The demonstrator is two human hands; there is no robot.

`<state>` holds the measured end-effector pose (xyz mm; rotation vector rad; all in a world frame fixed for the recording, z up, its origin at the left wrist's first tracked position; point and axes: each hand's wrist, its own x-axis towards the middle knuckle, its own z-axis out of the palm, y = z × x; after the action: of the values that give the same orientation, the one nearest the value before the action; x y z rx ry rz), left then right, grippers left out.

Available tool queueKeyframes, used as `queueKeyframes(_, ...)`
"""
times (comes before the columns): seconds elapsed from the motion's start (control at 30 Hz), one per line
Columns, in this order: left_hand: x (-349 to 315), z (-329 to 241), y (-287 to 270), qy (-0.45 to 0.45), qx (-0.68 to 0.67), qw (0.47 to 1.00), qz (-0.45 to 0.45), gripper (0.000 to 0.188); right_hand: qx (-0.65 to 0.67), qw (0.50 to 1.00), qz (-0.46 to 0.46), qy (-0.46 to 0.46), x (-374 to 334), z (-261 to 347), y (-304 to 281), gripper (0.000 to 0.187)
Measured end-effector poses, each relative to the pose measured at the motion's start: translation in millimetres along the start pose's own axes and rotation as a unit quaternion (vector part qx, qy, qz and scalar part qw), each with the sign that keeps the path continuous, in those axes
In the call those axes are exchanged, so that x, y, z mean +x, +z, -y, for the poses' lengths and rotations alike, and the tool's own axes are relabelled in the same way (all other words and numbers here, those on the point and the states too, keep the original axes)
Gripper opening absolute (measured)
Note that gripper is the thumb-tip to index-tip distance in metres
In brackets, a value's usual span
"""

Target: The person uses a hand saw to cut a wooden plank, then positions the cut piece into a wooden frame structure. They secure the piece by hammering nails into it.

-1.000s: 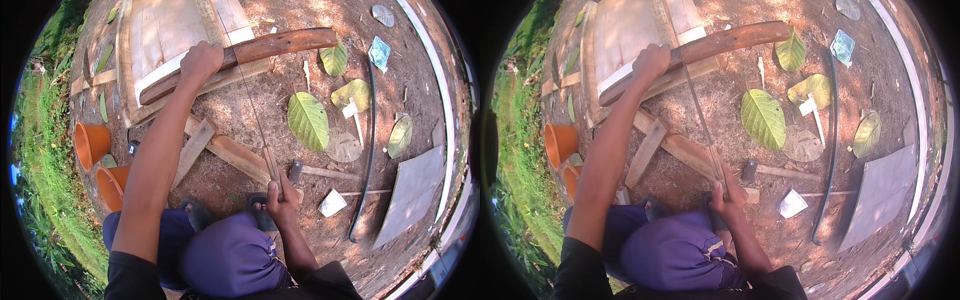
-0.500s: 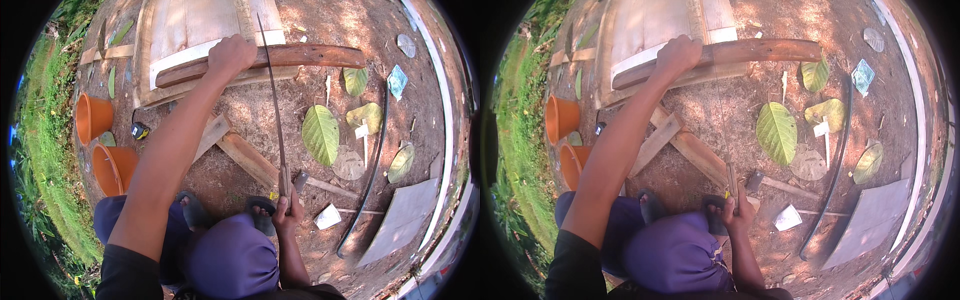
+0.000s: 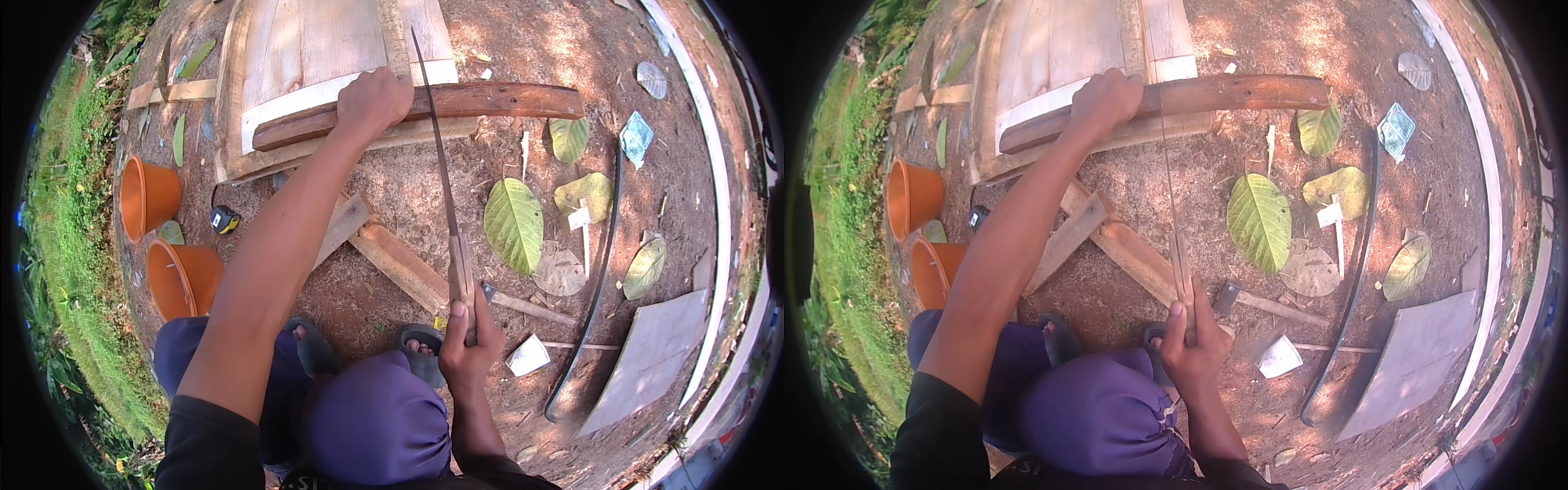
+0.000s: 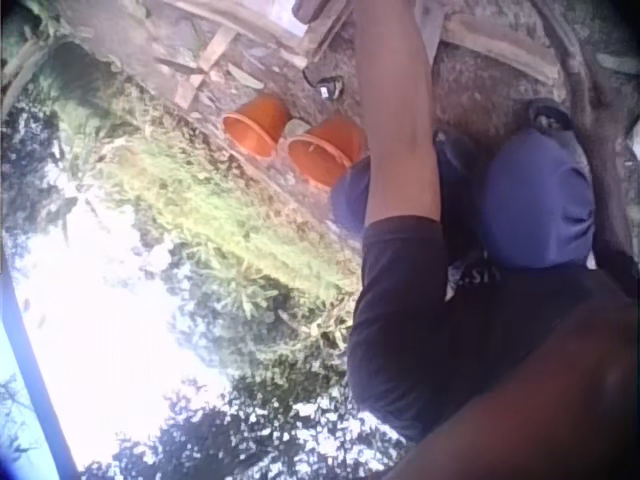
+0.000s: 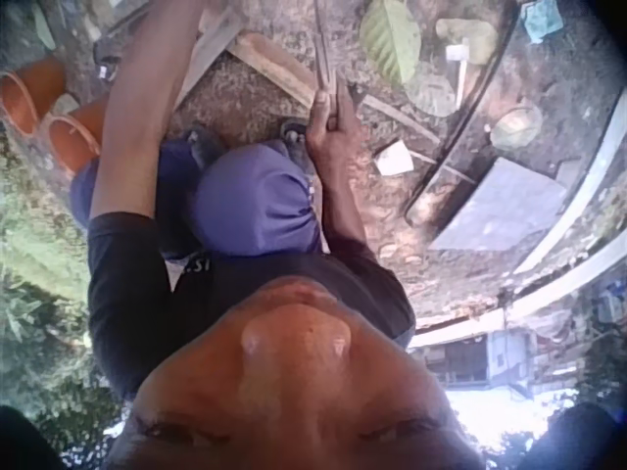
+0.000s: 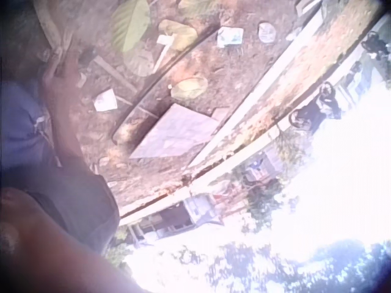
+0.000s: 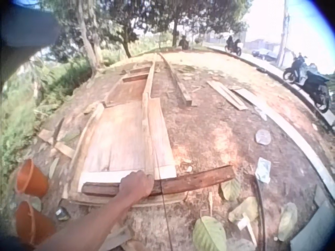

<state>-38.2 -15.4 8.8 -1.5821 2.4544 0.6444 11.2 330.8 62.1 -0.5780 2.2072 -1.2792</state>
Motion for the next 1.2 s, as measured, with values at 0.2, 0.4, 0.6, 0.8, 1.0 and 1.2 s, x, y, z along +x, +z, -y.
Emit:
queueKeyframes(0.2, -2, 11, 4, 0.0, -0.001, 1.0, -0.012, 0.051, -0.009, 1.0, -0.003, -0.023, 19, -16, 22, 0.038)
queueKeyframes(0.4, -1, 2, 5, 0.008, 0.002, 1.0, -0.001, 0.051, 0.015, 1.0, -0.006, 0.002, -13, -26, 6, 0.038)
queueKeyframes(0.6, 4, 14, 8, 0.003, 0.01, 0.999, -0.031, 0.05, 0.0, 1.0, 0.0, -0.014, 15, -38, 30, 0.039)
queueKeyframes(0.8, -3, -3, 3, -0.015, 0.001, 1.0, 0.002, 0.051, -0.001, 0.996, -0.043, -0.084, -21, -63, 15, 0.042)
queueKeyframes(1.0, 2, 6, 10, 0.006, 0.01, 0.999, -0.034, 0.053, 0.03, 0.996, -0.051, -0.072, 37, -55, 51, 0.038)
queueKeyframes(1.2, -8, 7, 14, -0.001, 0.009, 1.0, -0.026, 0.054, 0.037, 0.997, -0.023, -0.057, -40, -72, 2, 0.039)
